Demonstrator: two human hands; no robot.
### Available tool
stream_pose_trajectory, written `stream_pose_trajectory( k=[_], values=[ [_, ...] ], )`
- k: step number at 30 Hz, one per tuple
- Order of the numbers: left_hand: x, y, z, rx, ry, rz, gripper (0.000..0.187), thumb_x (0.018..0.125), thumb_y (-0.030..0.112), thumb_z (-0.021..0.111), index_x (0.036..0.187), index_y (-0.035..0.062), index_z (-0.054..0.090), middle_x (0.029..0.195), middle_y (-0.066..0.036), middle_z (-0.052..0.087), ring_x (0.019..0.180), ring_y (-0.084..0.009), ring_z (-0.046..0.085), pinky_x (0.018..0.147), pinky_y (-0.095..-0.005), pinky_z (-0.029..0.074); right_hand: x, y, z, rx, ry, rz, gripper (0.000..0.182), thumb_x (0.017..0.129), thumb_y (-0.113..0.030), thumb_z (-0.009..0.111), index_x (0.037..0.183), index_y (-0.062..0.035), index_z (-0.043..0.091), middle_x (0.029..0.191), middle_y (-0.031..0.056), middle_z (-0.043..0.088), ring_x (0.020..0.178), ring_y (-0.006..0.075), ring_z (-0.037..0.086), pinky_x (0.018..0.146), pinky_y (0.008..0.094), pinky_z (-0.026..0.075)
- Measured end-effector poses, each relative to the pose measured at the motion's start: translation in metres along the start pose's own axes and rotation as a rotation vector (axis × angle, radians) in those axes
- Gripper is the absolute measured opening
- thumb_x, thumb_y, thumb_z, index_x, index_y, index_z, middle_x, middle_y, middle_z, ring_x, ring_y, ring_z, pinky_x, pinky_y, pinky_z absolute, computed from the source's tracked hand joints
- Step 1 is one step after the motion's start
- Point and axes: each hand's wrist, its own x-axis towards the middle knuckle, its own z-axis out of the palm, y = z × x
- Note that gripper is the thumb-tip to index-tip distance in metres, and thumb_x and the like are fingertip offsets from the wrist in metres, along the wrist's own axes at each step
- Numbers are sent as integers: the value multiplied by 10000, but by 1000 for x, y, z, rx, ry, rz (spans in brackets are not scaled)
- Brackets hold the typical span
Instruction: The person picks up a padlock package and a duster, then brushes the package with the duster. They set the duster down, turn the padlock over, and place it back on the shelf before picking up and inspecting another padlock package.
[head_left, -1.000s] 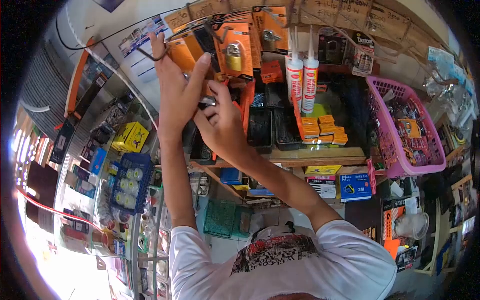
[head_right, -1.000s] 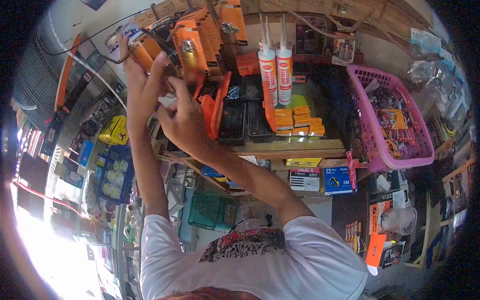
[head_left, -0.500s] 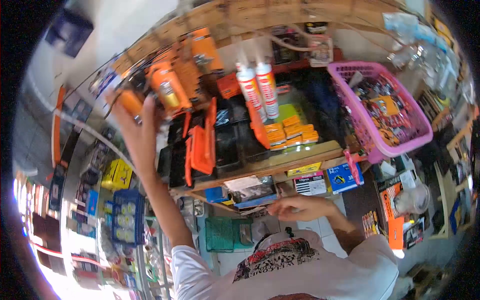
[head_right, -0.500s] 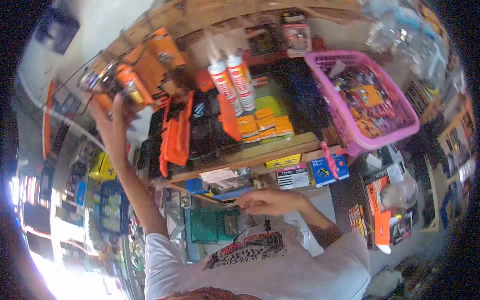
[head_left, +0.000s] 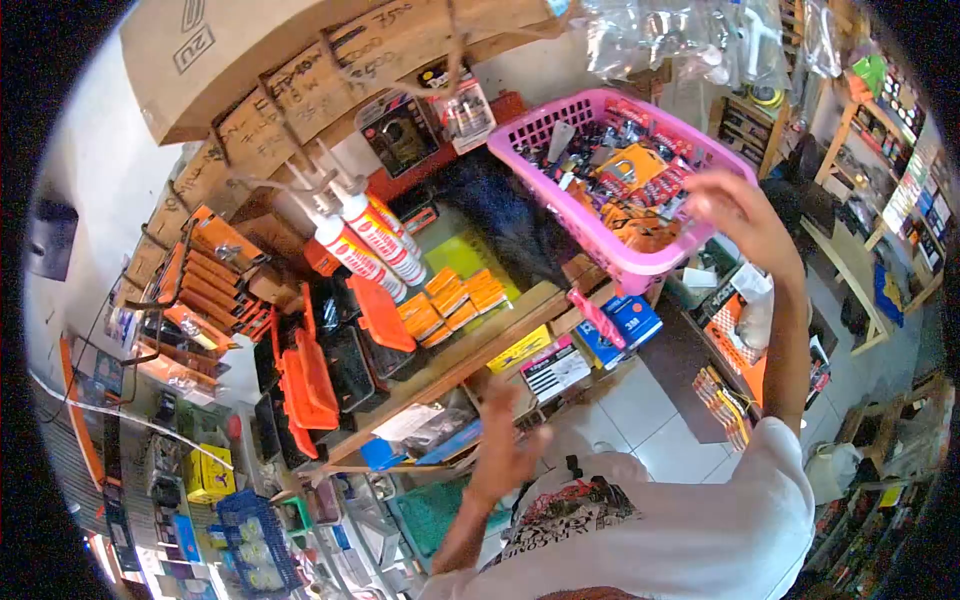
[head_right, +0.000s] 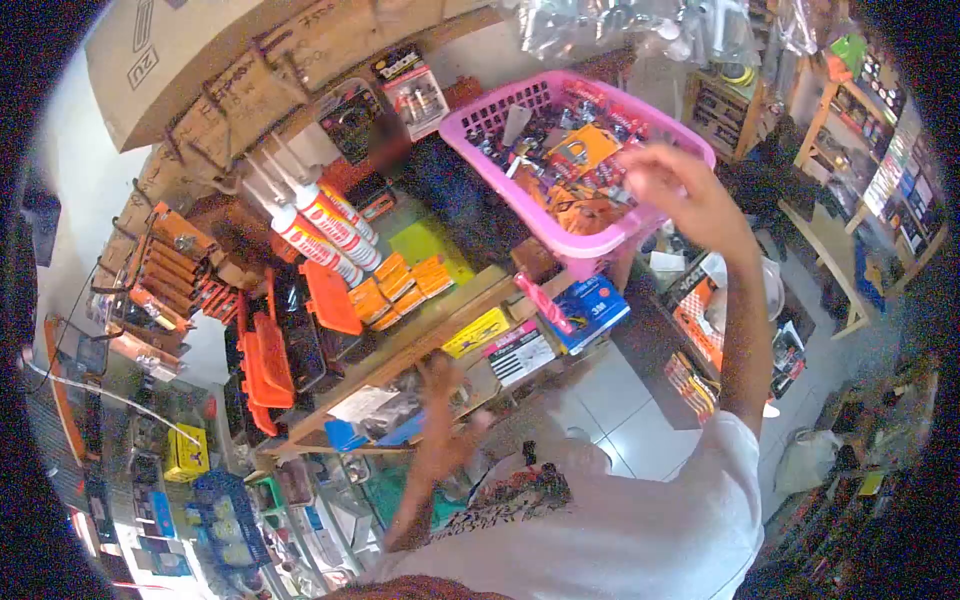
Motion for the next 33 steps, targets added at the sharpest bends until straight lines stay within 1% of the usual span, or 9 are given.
stream_pose_trajectory(
  k=[3, 5, 8, 12, 16, 25, 28, 31, 33],
  values=[
    [-31, -30, 65, -8, -544, -2, 870, 915, 585, 585, 1484, -26, 338, 1559, -348, 188, 1413, -505, 294, 1134, -582, 284, 52, 49, -27, -218, -22, 182, 349, 978, -249, 629, 1224, -1, 612, 1054, 63, 675, 998, 117, 616, 882, 275, 487],
    [-51, -39, 90, 27, -718, -61, 889, 913, 644, 544, 1497, 7, 337, 1562, -345, 186, 1393, -518, 324, 1107, -594, 321, 83, 76, -34, -408, -185, 229, 433, 949, -315, 649, 1229, 12, 612, 1100, 126, 679, 1004, 165, 639, 884, 300, 499],
    [-61, -46, 118, 135, -654, -138, 888, 910, 678, 511, 1507, 44, 337, 1567, -342, 176, 1363, -528, 369, 1067, -598, 377, 115, 130, -23, -652, -336, 299, 566, 895, -386, 682, 1282, 13, 580, 1173, 206, 662, 1056, 276, 655, 910, 367, 505],
    [-60, -53, 136, 203, -526, -236, 870, 914, 668, 507, 1508, 58, 330, 1574, -340, 161, 1363, -534, 368, 1051, -602, 397, 126, 139, 4, -748, -286, 371, 722, 837, -382, 729, 1367, 39, 477, 1297, 284, 592, 1218, 397, 581, 1017, 450, 454],
    [-67, -48, 156, 79, -471, -388, 861, 921, 667, 488, 1506, 60, 314, 1558, -345, 201, 1335, -543, 402, 1034, -637, 393, 133, 148, 5, -714, -285, 418, 710, 784, -256, 794, 1355, 36, 488, 1287, 266, 607, 1218, 388, 584, 1034, 436, 451],
    [-70, -36, 196, 157, -630, -298, 813, 941, 660, 450, 1499, 81, 325, 1494, -345, 334, 1171, -541, 557, 927, -639, 479, 144, 162, 7, -764, -246, 313, 630, 748, -239, 831, 1255, 27, 568, 1152, 233, 677, 1106, 376, 644, 950, 436, 493],
    [-63, -40, 206, 201, -618, -256, 791, 942, 651, 453, 1480, 81, 345, 1470, -338, 372, 1137, -525, 581, 899, -631, 499, 144, 161, 9, -819, -201, 322, 524, 730, -241, 843, 1123, 37, 635, 1079, 234, 694, 1062, 382, 657, 894, 445, 503],
    [-57, -42, 206, 178, -543, -206, 776, 944, 643, 458, 1460, 70, 371, 1450, -332, 402, 1118, -496, 601, 882, -622, 508, 148, 152, 6, -676, -247, 217, 379, 764, -253, 816, 957, 37, 667, 908, 177, 703, 893, 319, 675, 773, 427, 500],
    [-49, -35, 198, 158, -548, -205, 772, 947, 636, 458, 1449, 54, 389, 1440, -325, 417, 1134, -485, 596, 903, -609, 499, 159, 180, 6, -416, -258, 348, 277, 803, -230, 740, 872, 28, 664, 823, 162, 690, 795, 277, 668, 724, 423, 498]
  ],
)
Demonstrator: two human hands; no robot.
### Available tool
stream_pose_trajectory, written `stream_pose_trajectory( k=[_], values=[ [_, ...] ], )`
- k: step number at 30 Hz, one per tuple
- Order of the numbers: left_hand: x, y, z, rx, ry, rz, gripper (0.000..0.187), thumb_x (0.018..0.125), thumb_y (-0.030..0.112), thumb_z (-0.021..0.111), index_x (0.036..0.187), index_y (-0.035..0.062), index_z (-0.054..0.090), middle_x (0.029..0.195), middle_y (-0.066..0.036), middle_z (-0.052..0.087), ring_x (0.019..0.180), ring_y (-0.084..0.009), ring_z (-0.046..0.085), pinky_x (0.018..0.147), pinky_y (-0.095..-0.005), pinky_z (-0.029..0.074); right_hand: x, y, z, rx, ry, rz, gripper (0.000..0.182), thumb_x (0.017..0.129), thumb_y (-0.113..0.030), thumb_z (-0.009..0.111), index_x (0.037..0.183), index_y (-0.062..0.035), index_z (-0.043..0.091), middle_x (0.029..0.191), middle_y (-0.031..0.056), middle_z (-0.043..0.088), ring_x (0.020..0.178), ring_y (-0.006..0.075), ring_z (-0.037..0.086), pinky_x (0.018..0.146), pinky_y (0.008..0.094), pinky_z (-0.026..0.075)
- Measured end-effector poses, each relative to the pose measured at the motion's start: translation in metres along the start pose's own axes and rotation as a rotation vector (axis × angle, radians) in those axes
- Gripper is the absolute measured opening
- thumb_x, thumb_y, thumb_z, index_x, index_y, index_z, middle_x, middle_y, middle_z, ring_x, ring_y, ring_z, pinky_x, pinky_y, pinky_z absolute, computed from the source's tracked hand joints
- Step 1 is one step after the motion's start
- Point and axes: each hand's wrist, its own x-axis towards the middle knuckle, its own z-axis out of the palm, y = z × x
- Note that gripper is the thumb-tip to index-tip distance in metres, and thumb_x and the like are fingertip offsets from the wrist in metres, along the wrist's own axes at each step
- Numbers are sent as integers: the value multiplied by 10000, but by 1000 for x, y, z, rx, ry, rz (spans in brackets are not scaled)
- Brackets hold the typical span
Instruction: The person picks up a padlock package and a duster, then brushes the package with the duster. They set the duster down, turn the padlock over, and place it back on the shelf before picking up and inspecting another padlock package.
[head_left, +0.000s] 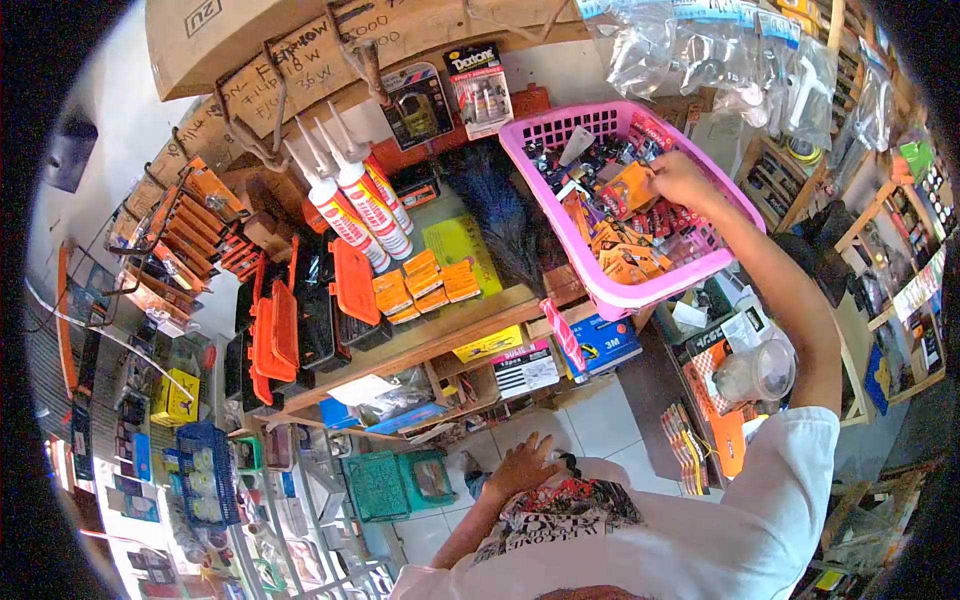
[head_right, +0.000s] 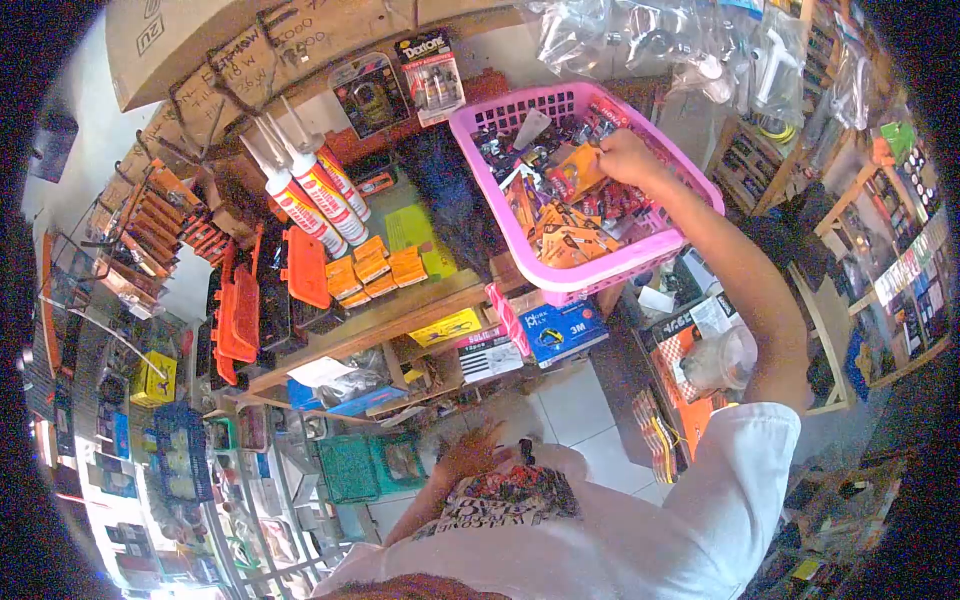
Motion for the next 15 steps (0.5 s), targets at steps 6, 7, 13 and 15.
stream_pose_trajectory(
  k=[6, 7, 13, 15],
  values=[
    [-11, 39, -63, -118, -80, -104, 764, 952, 602, 493, 1428, 10, 419, 1421, -299, 462, 1239, -458, 529, 1027, -542, 430, -10, -15, -5, 91, 373, -355, 135, 889, -135, 631, 923, -6, 644, 732, 85, 635, 714, 196, 630, 666, 378, 480],
    [-13, 44, -71, -151, -113, -131, 768, 950, 599, 503, 1428, 4, 420, 1419, -296, 468, 1259, -453, 513, 1050, -527, 416, -14, -21, -9, 61, 462, -419, 118, 897, -122, 623, 942, -15, 644, 747, 80, 641, 719, 194, 632, 670, 372, 482],
    [-18, 29, -58, -336, -99, 1, 740, 973, 573, 499, 1440, 6, 412, 1428, -286, 465, 1325, -410, 472, 1115, -474, 363, -116, -96, -66, 503, 492, -388, 123, 976, -150, 606, 1024, -41, 638, 836, -18, 641, 636, 44, 555, 556, 208, 441],
    [-20, 32, -63, -513, -67, 95, 729, 989, 564, 479, 1450, 6, 391, 1433, -255, 473, 1345, -375, 460, 1134, -462, 341, -154, -116, -79, 665, 403, -436, 138, 977, -154, 601, 1025, -28, 633, 862, 5, 643, 651, 51, 578, 566, 201, 466]
  ],
)
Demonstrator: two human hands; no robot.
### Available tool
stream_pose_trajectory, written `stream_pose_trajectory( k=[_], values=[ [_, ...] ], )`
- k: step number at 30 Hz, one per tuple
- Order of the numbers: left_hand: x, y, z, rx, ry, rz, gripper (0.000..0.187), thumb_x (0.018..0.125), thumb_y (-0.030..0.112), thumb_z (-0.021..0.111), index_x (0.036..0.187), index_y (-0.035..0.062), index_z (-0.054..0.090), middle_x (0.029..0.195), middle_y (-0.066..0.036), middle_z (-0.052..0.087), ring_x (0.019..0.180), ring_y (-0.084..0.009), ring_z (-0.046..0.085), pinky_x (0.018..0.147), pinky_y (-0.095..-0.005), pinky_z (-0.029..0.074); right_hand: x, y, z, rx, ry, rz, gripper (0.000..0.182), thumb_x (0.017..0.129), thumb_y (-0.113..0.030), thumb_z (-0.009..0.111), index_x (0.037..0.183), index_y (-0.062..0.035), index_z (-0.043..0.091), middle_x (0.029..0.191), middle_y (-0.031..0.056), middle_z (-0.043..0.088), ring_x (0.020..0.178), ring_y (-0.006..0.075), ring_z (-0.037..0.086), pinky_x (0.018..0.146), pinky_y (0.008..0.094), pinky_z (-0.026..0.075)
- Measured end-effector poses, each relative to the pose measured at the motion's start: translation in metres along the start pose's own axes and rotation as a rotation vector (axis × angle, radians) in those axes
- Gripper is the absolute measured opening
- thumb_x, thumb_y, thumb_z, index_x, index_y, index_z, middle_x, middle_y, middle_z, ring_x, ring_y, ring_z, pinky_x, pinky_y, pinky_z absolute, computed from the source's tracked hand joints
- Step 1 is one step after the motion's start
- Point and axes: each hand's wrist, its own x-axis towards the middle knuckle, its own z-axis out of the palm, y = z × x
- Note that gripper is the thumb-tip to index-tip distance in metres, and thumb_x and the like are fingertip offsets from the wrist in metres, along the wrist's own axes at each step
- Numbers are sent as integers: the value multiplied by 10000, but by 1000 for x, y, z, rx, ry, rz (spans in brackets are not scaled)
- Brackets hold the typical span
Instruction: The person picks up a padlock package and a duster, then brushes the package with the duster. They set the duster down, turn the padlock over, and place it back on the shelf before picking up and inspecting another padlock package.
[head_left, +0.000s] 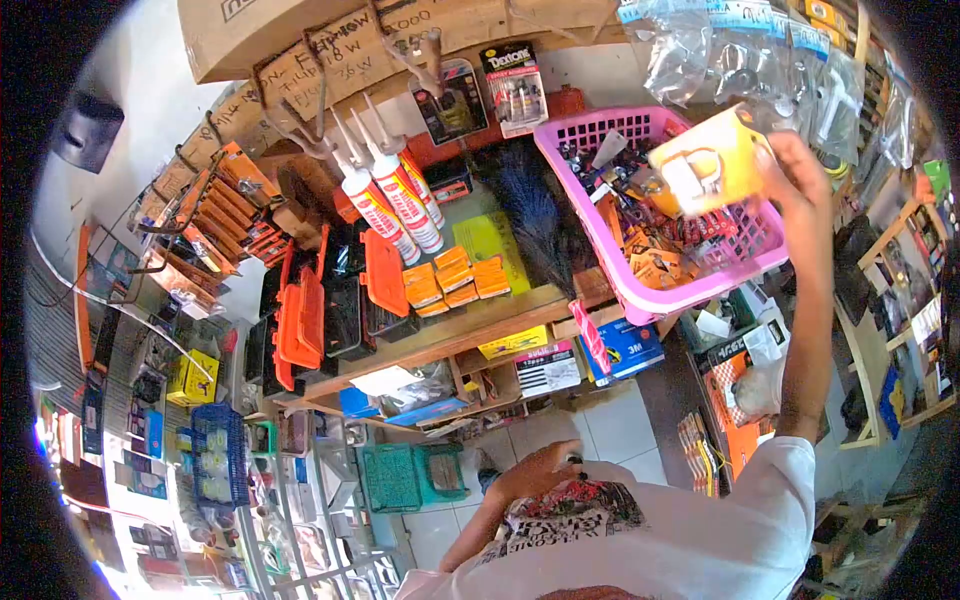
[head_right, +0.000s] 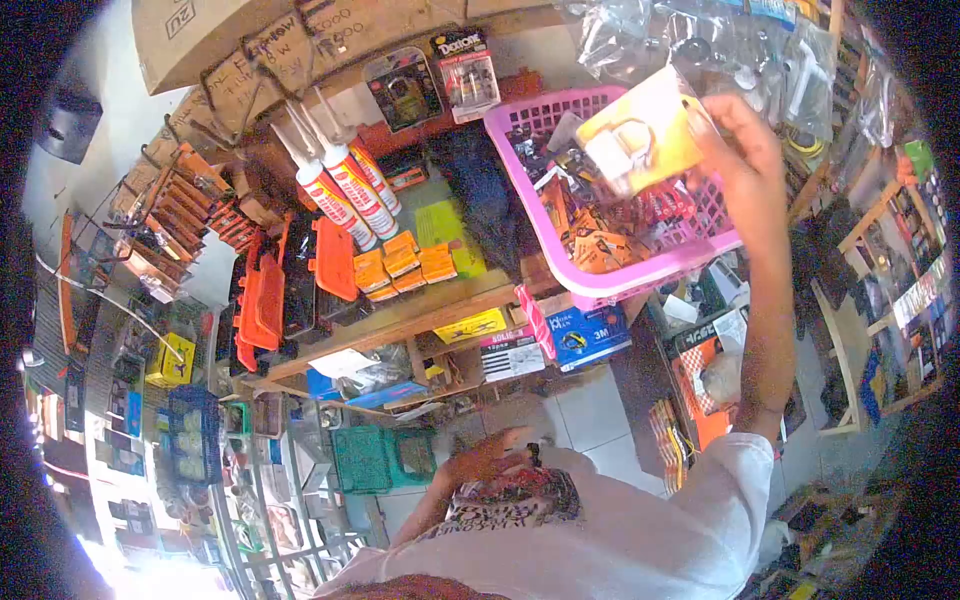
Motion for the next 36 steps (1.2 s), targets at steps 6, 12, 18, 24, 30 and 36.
stream_pose_trajectory(
  k=[6, 12, 18, 24, 30, 36],
  values=[
    [1, 57, -19, -917, -131, 56, 843, 937, 673, 478, 1486, 50, 330, 1456, -174, 459, 1371, -293, 438, 1139, -480, 325, -90, -38, 34, 191, -621, 301, 155, 944, -160, 668, 1007, -22, 639, 906, 33, 656, 806, 93, 628, 703, 271, 521],
    [16, 90, -22, -1429, -367, 368, 998, 827, 762, 555, 1517, 94, 283, 1444, -253, 427, 1309, -413, 469, 1061, -554, 394, -156, -6, 98, 53, -968, 215, 192, 947, -199, 640, 990, -12, 637, 824, 129, 686, 731, 241, 683, 653, 356, 513],
    [12, 45, 9, -1438, -404, 298, 1035, 824, 743, 581, 1538, 77, 238, 1475, -281, 382, 1322, -457, 453, 1048, -598, 398, -166, 13, 100, 37, -984, 344, 226, 928, -210, 678, 1029, -10, 651, 822, 120, 700, 733, 244, 683, 636, 352, 514],
    [-9, 41, 12, -1241, -155, -2, 919, 891, 662, 552, 1528, 60, 276, 1477, -203, 435, 1360, -355, 458, 1101, -514, 374, -183, 29, 113, -41, -1047, 182, 261, 931, -244, 688, 1060, -19, 658, 783, 98, 681, 695, 215, 667, 631, 345, 518],
    [5, 61, 10, -1313, -117, -87, 805, 956, 570, 498, 1524, 42, 281, 1415, -211, 502, 1298, -360, 514, 1066, -505, 422, -153, 11, 110, -172, -518, 123, 452, 925, -297, 680, 1260, -18, 562, 1181, 154, 620, 1066, 303, 612, 897, 408, 479],
    [12, 44, 17, -1628, -96, 159, 870, 918, 664, 489, 1499, 39, 321, 1328, -293, 545, 1248, -428, 541, 1060, -550, 411, -165, 50, 139, -517, -535, -76, 868, 883, -342, 715, 1519, 0, 233, 1371, 363, 424, 1317, 518, 389, 1126, 514, 316]
  ],
)
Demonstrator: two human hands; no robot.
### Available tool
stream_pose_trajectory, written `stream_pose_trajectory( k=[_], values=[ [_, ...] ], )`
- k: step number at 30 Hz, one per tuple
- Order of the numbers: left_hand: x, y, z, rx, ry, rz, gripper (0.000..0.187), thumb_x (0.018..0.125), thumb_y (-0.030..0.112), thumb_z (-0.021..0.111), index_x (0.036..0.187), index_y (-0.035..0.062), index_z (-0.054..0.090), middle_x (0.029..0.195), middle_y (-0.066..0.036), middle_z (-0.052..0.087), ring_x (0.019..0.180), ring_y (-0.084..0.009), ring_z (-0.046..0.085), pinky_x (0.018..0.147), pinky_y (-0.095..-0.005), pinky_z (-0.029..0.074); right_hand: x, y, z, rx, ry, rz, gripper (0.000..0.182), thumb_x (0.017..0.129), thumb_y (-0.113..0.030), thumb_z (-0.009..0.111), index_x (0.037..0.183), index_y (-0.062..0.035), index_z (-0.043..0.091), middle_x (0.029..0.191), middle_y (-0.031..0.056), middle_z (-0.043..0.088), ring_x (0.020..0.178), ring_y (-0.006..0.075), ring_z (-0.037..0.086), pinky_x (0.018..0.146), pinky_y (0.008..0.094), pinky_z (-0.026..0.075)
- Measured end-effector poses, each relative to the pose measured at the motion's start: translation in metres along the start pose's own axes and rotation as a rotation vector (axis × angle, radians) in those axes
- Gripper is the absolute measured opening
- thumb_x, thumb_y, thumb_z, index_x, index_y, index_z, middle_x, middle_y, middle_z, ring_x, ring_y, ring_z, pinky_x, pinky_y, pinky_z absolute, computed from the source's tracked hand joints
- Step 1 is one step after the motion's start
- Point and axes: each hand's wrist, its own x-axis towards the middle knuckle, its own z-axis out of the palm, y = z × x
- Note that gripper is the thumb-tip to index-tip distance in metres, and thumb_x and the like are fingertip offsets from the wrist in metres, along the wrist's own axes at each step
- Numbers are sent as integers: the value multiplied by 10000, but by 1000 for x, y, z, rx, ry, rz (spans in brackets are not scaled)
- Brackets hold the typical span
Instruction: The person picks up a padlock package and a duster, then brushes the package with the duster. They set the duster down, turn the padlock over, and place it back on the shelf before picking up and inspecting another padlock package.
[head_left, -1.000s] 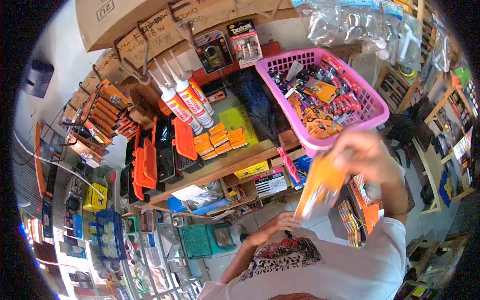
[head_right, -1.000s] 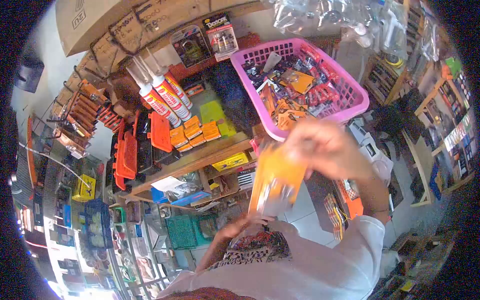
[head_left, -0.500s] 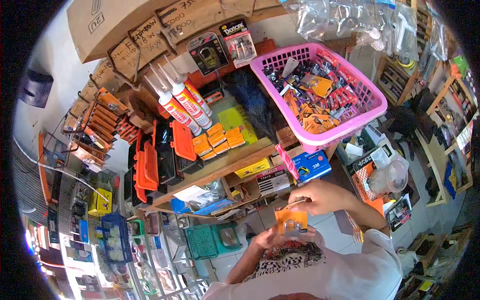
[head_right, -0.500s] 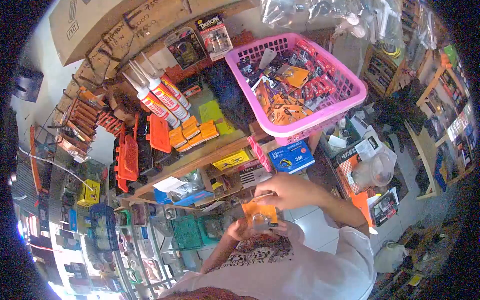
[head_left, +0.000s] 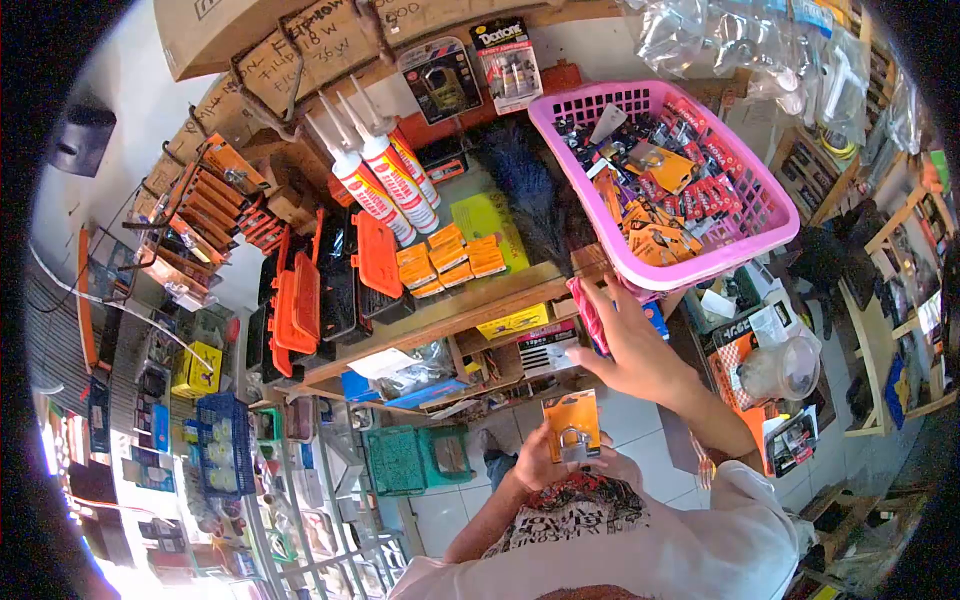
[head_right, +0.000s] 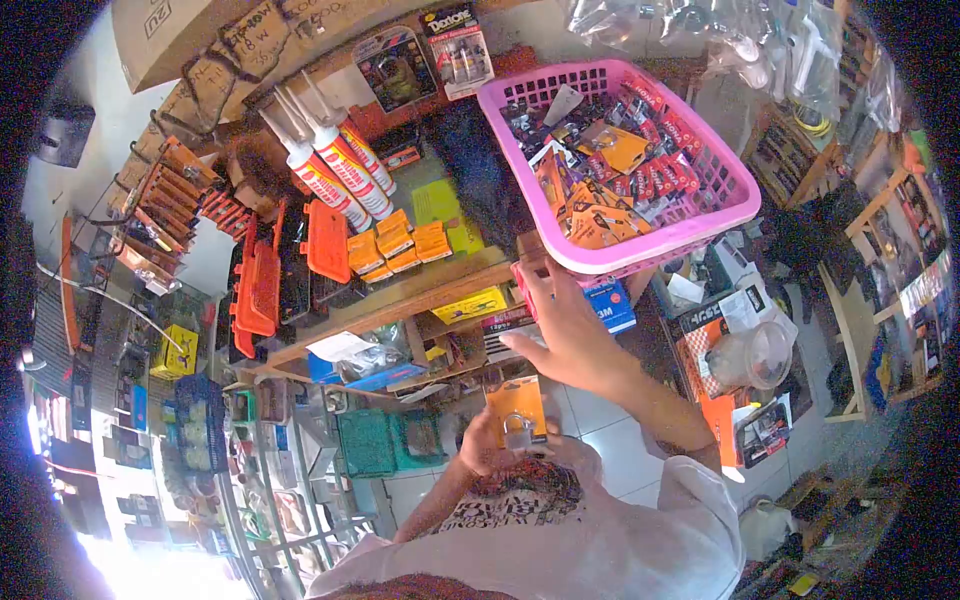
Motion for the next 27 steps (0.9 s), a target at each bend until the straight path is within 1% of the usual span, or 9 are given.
stream_pose_trajectory(
  k=[3, 4, 7, 10, 12, 13, 18, 22, 27],
  values=[
    [-2, 7, 2, -85, 27, 2, 920, 896, 729, 462, 1509, 61, 314, 1355, -299, 519, 1273, -453, 509, 1051, -554, 410, 21, 14, 18, 306, -124, 218, 850, 923, -393, 667, 1516, 7, 209, 1480, 320, 325, 1394, 470, 330, 1146, 495, 286],
    [-4, 10, 5, -111, 32, 9, 934, 891, 752, 436, 1510, 62, 313, 1360, -302, 513, 1281, -463, 498, 1052, -563, 408, 21, 34, 45, 212, -15, 111, 842, 933, -347, 671, 1516, 24, 190, 1402, 276, 431, 1311, 406, 440, 1127, 474, 313],
    [-7, 9, 1, -193, 13, 51, 951, 894, 793, 343, 1508, 68, 315, 1373, -308, 495, 1294, -484, 477, 1060, -584, 397, 37, 53, 74, 603, 28, 236, 817, 940, -302, 678, 1520, 5, 192, 1272, 193, 522, 1180, 281, 524, 1053, 404, 396],
    [-10, 5, -10, -250, 69, 94, 929, 913, 790, 286, 1502, 72, 321, 1376, -307, 489, 1295, -499, 467, 1073, -600, 385, 47, 66, 96, 760, 17, 351, 710, 968, -161, 639, 1528, -84, 209, 1111, 82, 539, 950, 139, 580, 803, 289, 506],
    [-13, 4, -15, -267, 135, 117, 908, 927, 776, 264, 1498, 74, 324, 1375, -305, 486, 1297, -507, 461, 1082, -610, 377, 46, 53, 87, 1063, -39, 527, 674, 981, -73, 596, 1533, -118, 213, 1055, 44, 535, 807, 119, 599, 699, 268, 526],
    [-15, 4, -15, -273, 169, 125, 898, 934, 769, 254, 1497, 74, 325, 1374, -305, 485, 1299, -511, 457, 1087, -615, 372, 44, 60, 101, 1145, -7, 470, 692, 977, -70, 601, 1539, -114, 199, 1050, 45, 544, 774, 133, 618, 697, 281, 536],
    [-20, 13, -22, -302, 173, 128, 859, 949, 741, 267, 1495, 81, 339, 1377, -303, 484, 1306, -525, 443, 1093, -641, 356, 25, 59, 87, 1605, -103, 500, 760, 940, -13, 621, 1551, -120, 182, 1041, 93, 613, 798, 217, 675, 736, 367, 566],
    [-29, 40, -18, -387, 164, 136, 791, 968, 687, 318, 1474, 83, 391, 1381, -295, 500, 1301, -539, 440, 1077, -686, 340, -20, 47, 89, 1460, -249, 318, 725, 951, -26, 613, 1549, -109, 212, 1071, 113, 643, 975, 257, 687, 821, 411, 575],
    [-36, 79, -32, -269, 185, 156, 771, 956, 654, 390, 1459, 70, 408, 1365, -246, 537, 1310, -511, 447, 1096, -696, 307, -74, -1, 107, 1500, -283, 398, 608, 831, 72, 597, 1393, -68, 414, 961, 52, 599, 906, 184, 645, 751, 318, 532]
  ],
)
